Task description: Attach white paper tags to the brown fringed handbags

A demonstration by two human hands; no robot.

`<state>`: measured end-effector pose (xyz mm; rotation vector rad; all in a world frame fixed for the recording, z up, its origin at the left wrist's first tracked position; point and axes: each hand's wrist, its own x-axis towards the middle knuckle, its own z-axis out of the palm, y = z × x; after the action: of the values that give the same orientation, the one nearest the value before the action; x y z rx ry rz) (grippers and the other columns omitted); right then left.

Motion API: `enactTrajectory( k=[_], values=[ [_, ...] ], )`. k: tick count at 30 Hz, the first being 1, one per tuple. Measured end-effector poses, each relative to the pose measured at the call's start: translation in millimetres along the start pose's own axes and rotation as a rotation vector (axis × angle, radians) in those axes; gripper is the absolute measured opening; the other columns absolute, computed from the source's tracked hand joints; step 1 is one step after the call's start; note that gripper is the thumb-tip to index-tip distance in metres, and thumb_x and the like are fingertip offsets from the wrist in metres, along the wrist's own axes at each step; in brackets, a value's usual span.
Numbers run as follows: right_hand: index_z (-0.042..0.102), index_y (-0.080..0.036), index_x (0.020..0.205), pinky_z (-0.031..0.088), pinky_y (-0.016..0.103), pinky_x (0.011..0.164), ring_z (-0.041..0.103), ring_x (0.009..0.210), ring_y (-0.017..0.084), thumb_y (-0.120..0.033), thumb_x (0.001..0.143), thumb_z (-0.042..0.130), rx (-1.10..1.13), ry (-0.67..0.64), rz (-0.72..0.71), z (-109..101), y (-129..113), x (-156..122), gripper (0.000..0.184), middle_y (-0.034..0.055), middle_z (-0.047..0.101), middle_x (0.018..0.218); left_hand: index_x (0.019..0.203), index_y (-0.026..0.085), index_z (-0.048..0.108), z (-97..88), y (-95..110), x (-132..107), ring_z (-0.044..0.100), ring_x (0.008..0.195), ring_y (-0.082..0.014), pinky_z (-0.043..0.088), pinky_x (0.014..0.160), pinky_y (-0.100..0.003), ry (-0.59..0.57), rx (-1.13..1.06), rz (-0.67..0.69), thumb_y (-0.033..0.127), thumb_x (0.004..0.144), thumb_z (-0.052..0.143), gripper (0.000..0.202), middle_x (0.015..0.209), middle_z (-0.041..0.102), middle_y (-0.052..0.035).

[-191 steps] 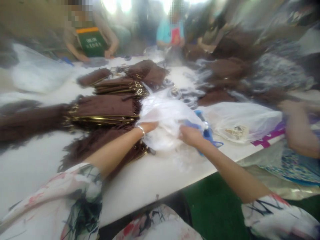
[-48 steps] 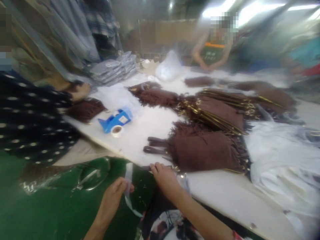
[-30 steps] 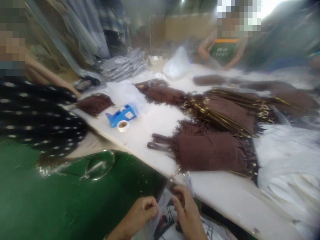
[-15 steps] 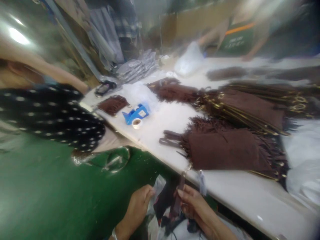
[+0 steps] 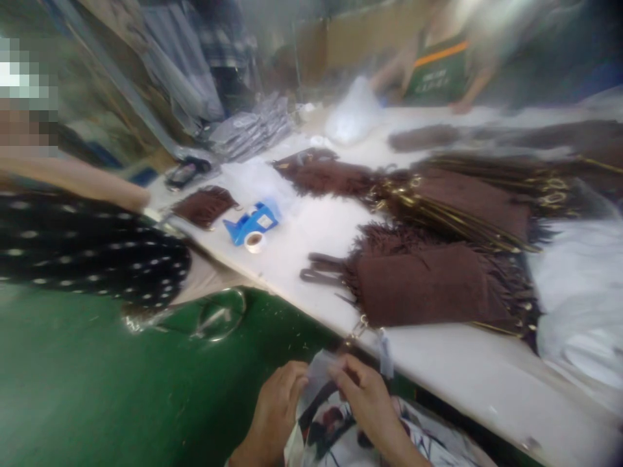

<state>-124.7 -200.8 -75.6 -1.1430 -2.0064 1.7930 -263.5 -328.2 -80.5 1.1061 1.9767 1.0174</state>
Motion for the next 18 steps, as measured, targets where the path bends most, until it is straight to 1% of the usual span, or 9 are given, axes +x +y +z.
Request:
enactTrajectory(
  k=[3,5,7,9,10,12,15,17,18],
  values=[
    [0.053,-0.019,0.067,0.036,0.021,0.053,0.049,0.058,0.012,-0.044,0.086,0.052,-0.005,0.045,-0.024,5,6,-2,0.032,-0.0037,0.051,0.059,0.1,0.018,0.06,8.4,-3,7,0.061,0.091,-0.0225,0.047,0.081,-0.032,-0.023,-0.429,-0.182,0.04,0.082,0.061,0.029,0.098,0.067,-0.0075],
    [0.052,-0.019,0.067,0.038,0.021,0.052,0.052,0.057,0.013,-0.044,0.085,0.052,0.05,0.011,0.003,7,9,-5,0.031,-0.0035,0.052,0.06,0.088,0.016,0.06,14.4,-9,10,0.061,0.079,-0.0199,0.046,0.071,-0.028,-0.033,-0.553,-0.249,0.04,0.074,0.07,0.03,0.084,0.067,-0.0045],
    [0.053,-0.019,0.07,0.042,0.021,0.051,0.056,0.055,0.013,-0.044,0.086,0.051,0.131,-0.092,0.043,7,16,-8,0.03,-0.0033,0.055,0.062,0.075,0.015,0.059,16.2,-16,12,0.057,0.068,-0.0162,0.042,0.063,-0.025,-0.023,-0.508,-0.288,0.039,0.072,0.072,0.028,0.071,0.063,-0.0008],
    [0.057,-0.019,0.075,0.044,0.022,0.052,0.059,0.055,0.013,-0.043,0.086,0.051,0.135,-0.175,0.057,4,30,-6,0.027,-0.0026,0.058,0.063,0.069,0.015,0.058,11.6,-22,11,0.053,0.064,-0.0144,0.039,0.061,-0.024,0.005,-0.384,-0.298,0.039,0.075,0.068,0.027,0.065,0.059,0.0011],
    [0.059,-0.019,0.079,0.044,0.023,0.052,0.059,0.056,0.014,-0.043,0.085,0.051,0.107,-0.173,0.073,2,39,-3,0.026,-0.0022,0.059,0.063,0.068,0.015,0.059,7.3,-24,10,0.052,0.065,-0.0142,0.038,0.061,-0.023,0.019,-0.323,-0.293,0.04,0.077,0.065,0.027,0.065,0.058,0.0016],
    [0.058,-0.018,0.093,0.045,0.023,0.048,0.058,0.055,0.014,-0.046,0.082,0.054,0.08,-0.098,0.164,-1,60,5,0.03,-0.0007,0.06,0.068,0.068,0.015,0.06,-3.1,-27,9,0.051,0.065,-0.0141,0.038,0.062,-0.023,0.029,-0.223,-0.278,0.042,0.081,0.06,0.03,0.065,0.057,0.0021],
    [0.046,-0.02,0.116,0.045,0.024,0.042,0.06,0.058,0.014,-0.05,0.074,0.062,0.244,-0.007,0.373,2,84,22,0.054,0.0056,0.062,0.095,0.069,0.016,0.062,-15.1,-27,7,0.051,0.066,-0.0144,0.037,0.063,-0.022,-0.004,-0.142,-0.248,0.044,0.085,0.054,0.033,0.065,0.057,0.0025],
    [0.044,-0.021,0.116,0.044,0.023,0.041,0.06,0.059,0.013,-0.049,0.068,0.068,0.367,-0.027,0.409,9,90,33,0.06,0.0069,0.061,0.103,0.07,0.016,0.064,-18.7,-27,7,0.052,0.067,-0.0148,0.037,0.063,-0.022,-0.024,-0.097,-0.219,0.044,0.087,0.052,0.034,0.066,0.058,0.0023],
    [0.048,-0.02,0.11,0.042,0.021,0.04,0.059,0.057,0.012,-0.048,0.066,0.07,0.393,-0.041,0.394,13,91,39,0.057,0.0053,0.062,0.097,0.072,0.017,0.065,-19.6,-27,7,0.053,0.067,-0.0152,0.038,0.064,-0.023,-0.031,-0.079,-0.205,0.043,0.088,0.051,0.034,0.068,0.059,0.0019]
  ],
)
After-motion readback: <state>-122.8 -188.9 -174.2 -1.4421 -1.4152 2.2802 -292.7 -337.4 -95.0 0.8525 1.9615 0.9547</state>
